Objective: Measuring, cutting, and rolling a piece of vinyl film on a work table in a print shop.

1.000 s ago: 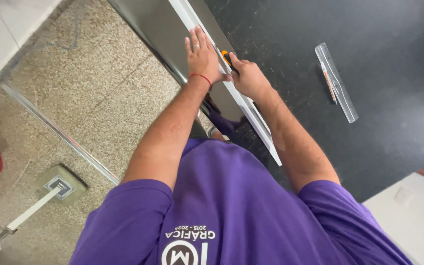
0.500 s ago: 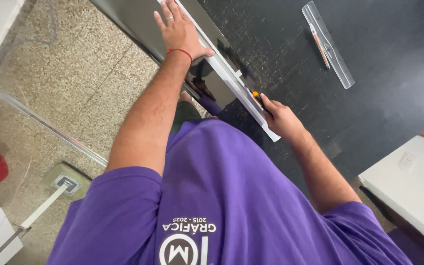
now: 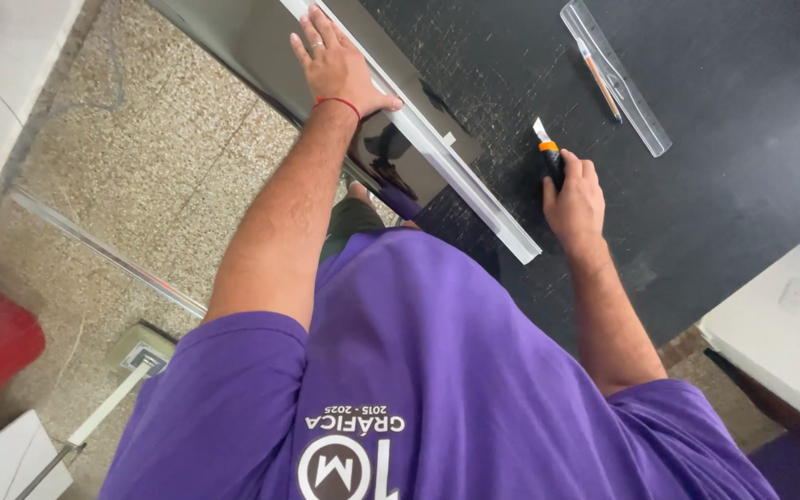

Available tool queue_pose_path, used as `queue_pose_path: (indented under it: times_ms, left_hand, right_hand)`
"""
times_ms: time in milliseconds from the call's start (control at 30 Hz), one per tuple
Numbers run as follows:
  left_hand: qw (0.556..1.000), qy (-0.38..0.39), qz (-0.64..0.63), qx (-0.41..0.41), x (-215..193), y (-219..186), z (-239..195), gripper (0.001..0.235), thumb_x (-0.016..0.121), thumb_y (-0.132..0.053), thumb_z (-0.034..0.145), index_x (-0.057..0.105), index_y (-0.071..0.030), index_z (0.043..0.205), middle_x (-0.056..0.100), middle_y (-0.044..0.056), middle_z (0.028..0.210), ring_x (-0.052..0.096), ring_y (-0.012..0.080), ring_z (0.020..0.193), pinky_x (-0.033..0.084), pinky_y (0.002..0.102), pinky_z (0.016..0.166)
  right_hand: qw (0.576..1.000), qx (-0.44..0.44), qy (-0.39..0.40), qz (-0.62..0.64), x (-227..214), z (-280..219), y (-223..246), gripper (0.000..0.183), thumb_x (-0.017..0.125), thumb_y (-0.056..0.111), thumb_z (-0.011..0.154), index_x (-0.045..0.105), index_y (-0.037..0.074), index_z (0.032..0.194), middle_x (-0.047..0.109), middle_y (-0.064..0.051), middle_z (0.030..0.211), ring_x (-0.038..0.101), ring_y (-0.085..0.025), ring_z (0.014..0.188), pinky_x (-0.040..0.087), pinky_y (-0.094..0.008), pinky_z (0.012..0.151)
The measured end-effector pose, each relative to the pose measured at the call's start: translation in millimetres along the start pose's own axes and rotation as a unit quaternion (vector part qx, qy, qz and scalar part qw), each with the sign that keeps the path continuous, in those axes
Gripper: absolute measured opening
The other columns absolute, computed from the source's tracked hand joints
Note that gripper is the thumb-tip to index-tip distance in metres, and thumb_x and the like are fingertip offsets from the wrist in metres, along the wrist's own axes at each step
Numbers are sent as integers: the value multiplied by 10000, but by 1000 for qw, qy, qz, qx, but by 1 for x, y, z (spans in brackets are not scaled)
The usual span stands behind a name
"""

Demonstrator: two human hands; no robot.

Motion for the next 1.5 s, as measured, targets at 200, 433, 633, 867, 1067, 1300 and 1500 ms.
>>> queue_pose_path:
  times_ms: [200,433,633,867,1067,1300,1500]
  left_hand:
    - [1000,11,9,-2,4,0,3,1848,879,-1043,595,83,134,1777,21,351,1861,64,503,1743,80,637,1399]
    - [1000,-3,-2,0,-1,3,2,1863,925,-1028,599,57,137,1766,35,350,1863,78,499,1743,114,627,1404]
    - [1000,3,-3,9,3,1,3,1823,892,-1033,651,73,158,1762,15,363,1855,66,512,1738,93,623,1403]
    - [1000,-2,-3,17,3,2,1,1832,888,-1057,650,65,139,1767,16,356,1857,61,507,1734,157,668,1385]
    - [999,-23,-1,33,0,3,0,1791,843,-1113,673,131,101,1780,18,308,1865,61,474,1729,316,690,1325]
    - [985,-6,-139,105,-20,24,-34,1687,1029,-750,783,-73,-12,1825,-162,258,1873,-90,417,1751,44,549,1449]
    - [993,-53,-78,70,20,58,-54,1439,943,-753,760,296,19,1789,181,273,1852,161,534,1716,223,723,1385]
  right_hand:
    - [980,-149,-119,-63,4,35,123,564,776,609,1089,786,136,1397,727,-67,1363,613,-314,1314,264,-517,1165]
    - [987,-104,-110,-53,22,101,131,650,1010,679,817,767,209,1193,656,-52,1216,537,-320,1167,352,-493,974]
    - [988,-15,-122,-90,-6,122,58,473,992,580,918,825,224,1181,720,-57,1216,562,-327,1164,342,-521,1024]
    - [974,-30,-204,-91,-28,67,58,284,857,292,1024,747,156,1247,712,-89,1198,616,-317,1108,422,-483,917]
    - [994,-70,-15,-88,76,-28,92,812,910,644,881,705,144,1487,718,-153,1223,678,-397,1078,546,-530,831]
    - [996,71,49,1,100,-21,66,598,1001,526,812,726,193,1226,742,-125,1163,663,-379,1100,475,-508,956]
    - [986,119,24,116,96,-25,51,276,873,419,1022,811,205,1186,720,-57,1172,777,-352,1074,612,-477,956]
Point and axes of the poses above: each hand's wrist, its own z-axis towards the middle knuckle, its own x-axis out of the palm, y = z × x, the point moved 10 cm from there along z, towards the middle knuckle
